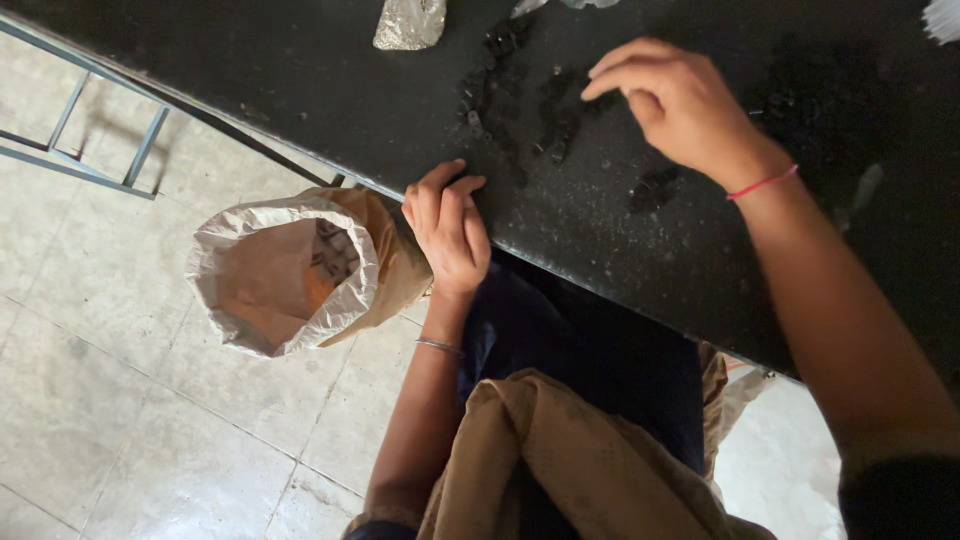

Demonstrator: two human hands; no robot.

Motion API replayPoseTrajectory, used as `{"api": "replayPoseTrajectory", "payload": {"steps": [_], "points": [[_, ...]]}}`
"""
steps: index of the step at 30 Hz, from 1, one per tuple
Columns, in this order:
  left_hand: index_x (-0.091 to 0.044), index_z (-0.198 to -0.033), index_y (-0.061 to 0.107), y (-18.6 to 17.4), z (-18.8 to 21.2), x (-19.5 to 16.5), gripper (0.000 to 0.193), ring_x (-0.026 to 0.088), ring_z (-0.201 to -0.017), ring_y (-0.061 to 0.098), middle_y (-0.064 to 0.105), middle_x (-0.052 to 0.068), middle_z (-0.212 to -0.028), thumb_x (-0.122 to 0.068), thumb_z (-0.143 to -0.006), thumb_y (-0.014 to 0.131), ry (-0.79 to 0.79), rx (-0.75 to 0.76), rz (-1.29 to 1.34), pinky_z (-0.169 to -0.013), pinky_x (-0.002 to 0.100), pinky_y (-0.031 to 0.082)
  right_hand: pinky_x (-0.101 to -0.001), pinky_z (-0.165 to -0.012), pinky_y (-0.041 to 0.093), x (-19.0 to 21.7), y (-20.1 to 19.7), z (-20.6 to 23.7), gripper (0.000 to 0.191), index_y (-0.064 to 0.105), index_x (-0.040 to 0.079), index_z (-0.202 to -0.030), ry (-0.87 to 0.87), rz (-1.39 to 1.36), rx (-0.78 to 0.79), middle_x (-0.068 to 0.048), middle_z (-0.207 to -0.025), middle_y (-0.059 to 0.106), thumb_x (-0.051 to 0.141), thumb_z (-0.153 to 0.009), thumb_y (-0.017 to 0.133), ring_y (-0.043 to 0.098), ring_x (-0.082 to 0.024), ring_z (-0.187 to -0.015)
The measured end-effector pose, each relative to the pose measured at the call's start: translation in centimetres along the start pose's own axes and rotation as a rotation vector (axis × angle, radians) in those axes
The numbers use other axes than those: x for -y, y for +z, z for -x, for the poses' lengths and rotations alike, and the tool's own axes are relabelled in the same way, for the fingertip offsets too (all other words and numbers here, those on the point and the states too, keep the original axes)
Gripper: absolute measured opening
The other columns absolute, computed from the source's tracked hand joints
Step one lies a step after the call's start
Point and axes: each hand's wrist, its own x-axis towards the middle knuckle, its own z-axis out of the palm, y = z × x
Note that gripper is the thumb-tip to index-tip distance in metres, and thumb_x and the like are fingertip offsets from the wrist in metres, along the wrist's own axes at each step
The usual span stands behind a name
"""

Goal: The person sorts small black plastic components on a dark workbench, moving pieces one at a time into separate piles and pushing groups aside. They then pour small metal pins from a plastic bag onto the bench and sort the pins into a pile by hand.

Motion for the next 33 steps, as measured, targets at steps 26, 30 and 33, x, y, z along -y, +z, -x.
{"api": "replayPoseTrajectory", "payload": {"steps": [26, 30, 33], "points": [[-0.006, -0.114, 0.068, -0.6, 0.4, 0.1, 0.022, 0.031, -0.114, 0.059, 0.063, 0.012, -0.129, -0.003, -0.095, 0.056, -0.004, -0.003, 0.001, -0.108, 0.042, 0.039, -0.0354, -0.102, 0.058, 2.1, 0.0, 3.3, 0.044, 0.074, 0.008, -0.126, -0.003, 0.119, 0.041, -0.009, -0.131, 0.069, -0.013, -0.093, 0.054, 0.070, -0.026, -0.117], [-0.006, -0.114, 0.068, -0.6, 0.5, 0.2, 0.023, 0.031, -0.116, 0.059, 0.062, 0.013, -0.130, -0.005, -0.095, 0.055, 0.008, 0.002, 0.000, -0.110, 0.043, 0.038, -0.0304, -0.075, 0.058, 1.4, -0.1, 3.0, 0.035, 0.074, 0.007, -0.121, 0.149, -0.032, 0.057, -0.011, -0.127, 0.070, -0.012, -0.101, 0.053, 0.071, -0.020, -0.091], [-0.006, -0.114, 0.068, -0.6, 0.6, 0.1, 0.025, 0.031, -0.115, 0.059, 0.063, 0.013, -0.129, -0.005, -0.093, 0.055, 0.004, 0.005, 0.009, -0.109, 0.043, 0.039, -0.0312, -0.089, 0.061, 1.0, -0.3, 2.7, 0.032, 0.072, 0.005, -0.125, 0.098, -0.054, -0.046, -0.012, -0.123, 0.070, -0.012, -0.104, 0.054, 0.072, -0.021, -0.102]]}}
